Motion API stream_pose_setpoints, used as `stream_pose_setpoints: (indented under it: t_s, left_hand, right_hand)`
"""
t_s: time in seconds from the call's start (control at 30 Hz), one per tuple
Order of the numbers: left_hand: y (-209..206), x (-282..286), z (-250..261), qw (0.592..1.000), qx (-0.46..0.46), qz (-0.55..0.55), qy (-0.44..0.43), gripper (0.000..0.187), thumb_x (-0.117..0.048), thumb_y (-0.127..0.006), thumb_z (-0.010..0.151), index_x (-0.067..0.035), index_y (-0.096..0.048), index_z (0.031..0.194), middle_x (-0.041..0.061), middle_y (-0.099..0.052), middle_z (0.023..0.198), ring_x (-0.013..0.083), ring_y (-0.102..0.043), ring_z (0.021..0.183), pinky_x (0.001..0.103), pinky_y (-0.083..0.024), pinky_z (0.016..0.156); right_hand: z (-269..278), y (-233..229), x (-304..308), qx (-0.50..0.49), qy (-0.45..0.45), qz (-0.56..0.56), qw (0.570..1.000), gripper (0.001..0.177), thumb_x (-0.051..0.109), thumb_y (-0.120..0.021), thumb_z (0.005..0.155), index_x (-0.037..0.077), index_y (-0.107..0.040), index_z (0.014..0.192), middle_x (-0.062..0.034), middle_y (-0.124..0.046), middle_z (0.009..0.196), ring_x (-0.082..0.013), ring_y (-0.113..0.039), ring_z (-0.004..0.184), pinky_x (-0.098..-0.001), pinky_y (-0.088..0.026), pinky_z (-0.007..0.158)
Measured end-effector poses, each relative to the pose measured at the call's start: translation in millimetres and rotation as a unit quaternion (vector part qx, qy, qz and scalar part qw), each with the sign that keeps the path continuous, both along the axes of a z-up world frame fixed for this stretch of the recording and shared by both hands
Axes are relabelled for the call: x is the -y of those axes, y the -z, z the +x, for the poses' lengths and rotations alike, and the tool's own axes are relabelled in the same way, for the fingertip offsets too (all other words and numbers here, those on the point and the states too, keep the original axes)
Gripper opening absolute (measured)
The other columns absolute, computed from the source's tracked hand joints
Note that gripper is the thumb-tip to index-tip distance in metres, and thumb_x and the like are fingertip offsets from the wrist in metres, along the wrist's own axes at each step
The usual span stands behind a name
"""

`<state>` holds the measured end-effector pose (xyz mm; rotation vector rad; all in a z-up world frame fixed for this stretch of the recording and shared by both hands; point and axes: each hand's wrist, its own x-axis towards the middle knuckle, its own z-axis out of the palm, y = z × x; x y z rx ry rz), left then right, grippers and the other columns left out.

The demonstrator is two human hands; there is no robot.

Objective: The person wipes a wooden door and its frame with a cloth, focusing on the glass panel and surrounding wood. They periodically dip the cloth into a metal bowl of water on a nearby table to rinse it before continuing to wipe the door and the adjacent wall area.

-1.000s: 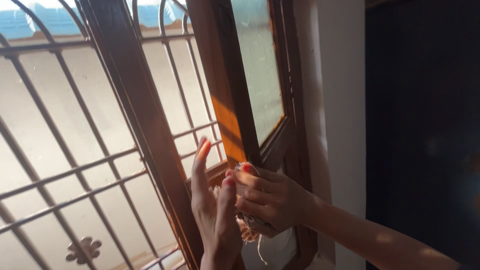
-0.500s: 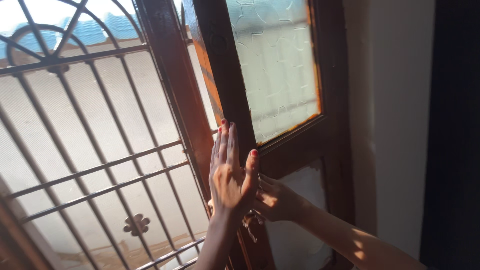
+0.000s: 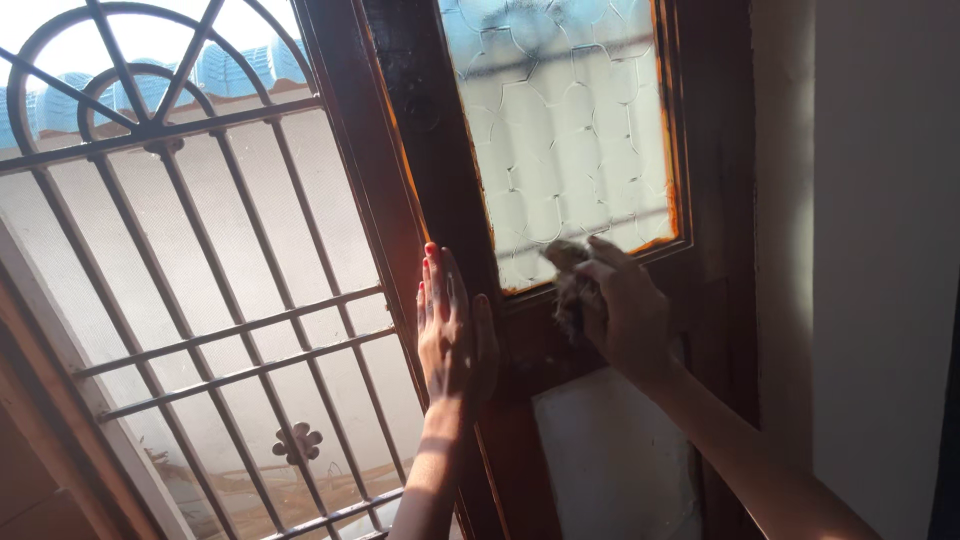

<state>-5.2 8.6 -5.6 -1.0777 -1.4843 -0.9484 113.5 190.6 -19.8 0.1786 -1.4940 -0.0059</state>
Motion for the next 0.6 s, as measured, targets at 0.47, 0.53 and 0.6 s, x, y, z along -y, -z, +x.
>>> stream_pose_setpoints:
  t_s: [0.47, 0.53, 0.6]
  left_hand:
    - [14, -25, -41, 0.995, -0.040, 0.043, -0.079, 0.063, -0.018, -0.048, 0.104, 0.004, -0.029, 0.160, 0.015, -0.024, 0.171, 0.0277, -0.028, 0.159, 0.053, -0.008, 0.130]
    - [15, -28, -45, 0.994, -0.043, 0.045, -0.086, 0.062, -0.019, -0.047, 0.105, 0.004, -0.030, 0.160, 0.015, -0.023, 0.171, 0.0292, -0.027, 0.159, 0.054, -0.007, 0.130]
    - [19, -29, -50, 0.995, -0.034, 0.048, -0.083, 0.061, -0.021, -0.045, 0.106, 0.003, -0.031, 0.160, 0.015, -0.024, 0.171, 0.0294, -0.026, 0.159, 0.055, -0.005, 0.131]
  right_hand:
    - [-38, 14, -37, 0.055, -0.039, 0.014, 0.998, 0.080, 0.030, -0.081, 0.080, 0.005, -0.045, 0.147, -0.0244, -0.050, 0.148, -0.0441, -0.043, 0.142, -0.0520, -0.037, 0.118]
    - [-42, 20, -38, 0.072, -0.072, -0.032, 0.994, 0.075, 0.023, -0.078, 0.085, 0.005, -0.045, 0.150, -0.0214, -0.052, 0.151, -0.0402, -0.046, 0.147, -0.0504, -0.039, 0.121]
    - [-50, 29, -32, 0.078, -0.121, -0.021, 0.989, 0.074, 0.027, -0.077, 0.090, 0.004, -0.043, 0.152, -0.0199, -0.051, 0.152, -0.0382, -0.048, 0.147, -0.0484, -0.042, 0.120]
